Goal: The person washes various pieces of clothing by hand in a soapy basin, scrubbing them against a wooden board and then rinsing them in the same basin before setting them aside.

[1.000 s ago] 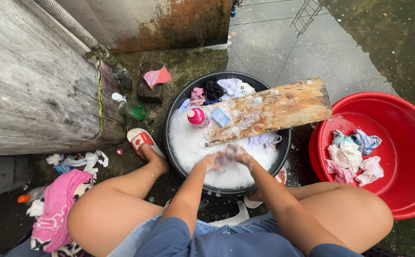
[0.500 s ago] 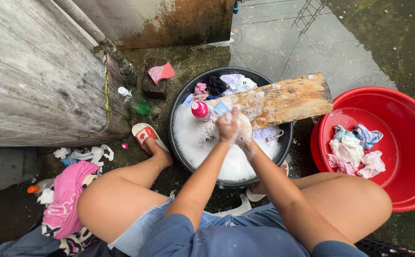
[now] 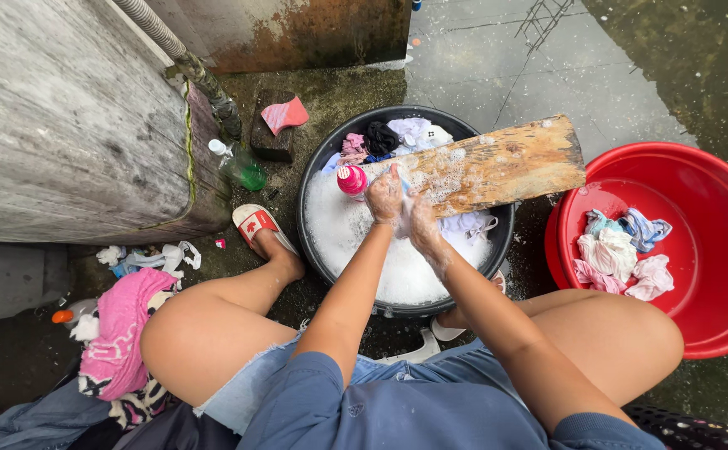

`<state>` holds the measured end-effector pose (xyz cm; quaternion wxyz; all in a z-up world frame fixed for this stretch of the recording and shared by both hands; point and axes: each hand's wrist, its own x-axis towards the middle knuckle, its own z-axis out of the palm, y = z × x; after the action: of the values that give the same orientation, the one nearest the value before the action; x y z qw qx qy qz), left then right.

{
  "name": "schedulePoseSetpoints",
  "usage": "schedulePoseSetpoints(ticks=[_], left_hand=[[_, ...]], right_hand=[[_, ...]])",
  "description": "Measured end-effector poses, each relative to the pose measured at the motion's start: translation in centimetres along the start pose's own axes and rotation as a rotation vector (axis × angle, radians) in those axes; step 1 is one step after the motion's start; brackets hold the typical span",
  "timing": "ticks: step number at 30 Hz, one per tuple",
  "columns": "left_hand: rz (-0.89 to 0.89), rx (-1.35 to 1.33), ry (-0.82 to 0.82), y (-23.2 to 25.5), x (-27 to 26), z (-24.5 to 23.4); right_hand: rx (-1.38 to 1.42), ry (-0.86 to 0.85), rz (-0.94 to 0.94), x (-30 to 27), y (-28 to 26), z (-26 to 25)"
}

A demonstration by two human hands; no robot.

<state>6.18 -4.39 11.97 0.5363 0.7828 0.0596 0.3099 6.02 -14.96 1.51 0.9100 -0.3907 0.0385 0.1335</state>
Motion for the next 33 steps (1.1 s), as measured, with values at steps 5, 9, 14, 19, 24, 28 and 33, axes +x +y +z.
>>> schedulePoseSetpoints(ticks=[5,9,14,19,24,28,33], left_hand=[[0.155,-0.292,-0.044,3.7,-5.9,3.3],[-0.356,0.036,-0.025,-4.7,0.3,0.4],[-0.436,-0.251,-0.257,-7.4,1.2,-3.8],[-0.492,-0.584,-0.189,-1.1,-1.3,-3.7],[-0.340,-0.117,-0.149,0.0,-3.0,1.0],[-0.264,-0.009,0.122,-2.8,-2.1,0.5],[-0.567,-0.186,-0.031,-3.8,-1.7,-1.6]], right_hand=[[-0.292,0.406,0.274,1.1,-1.2,1.3],[-0.329,0.432,0.319,-2.0,-3.6,3.2],[-0.275,-0.040,0.279,-3.8,-11.8,6.1],[-0.220,0.084,0.179,-3.2,-6.9,6.4],[-0.318,0.220,0.051,-3.1,0.9,3.1],[-0.342,0.242,0.031,-2.8,0.7,2.9],[-0.011,0.233,0.165,-3.9,-2.7,6.1]])
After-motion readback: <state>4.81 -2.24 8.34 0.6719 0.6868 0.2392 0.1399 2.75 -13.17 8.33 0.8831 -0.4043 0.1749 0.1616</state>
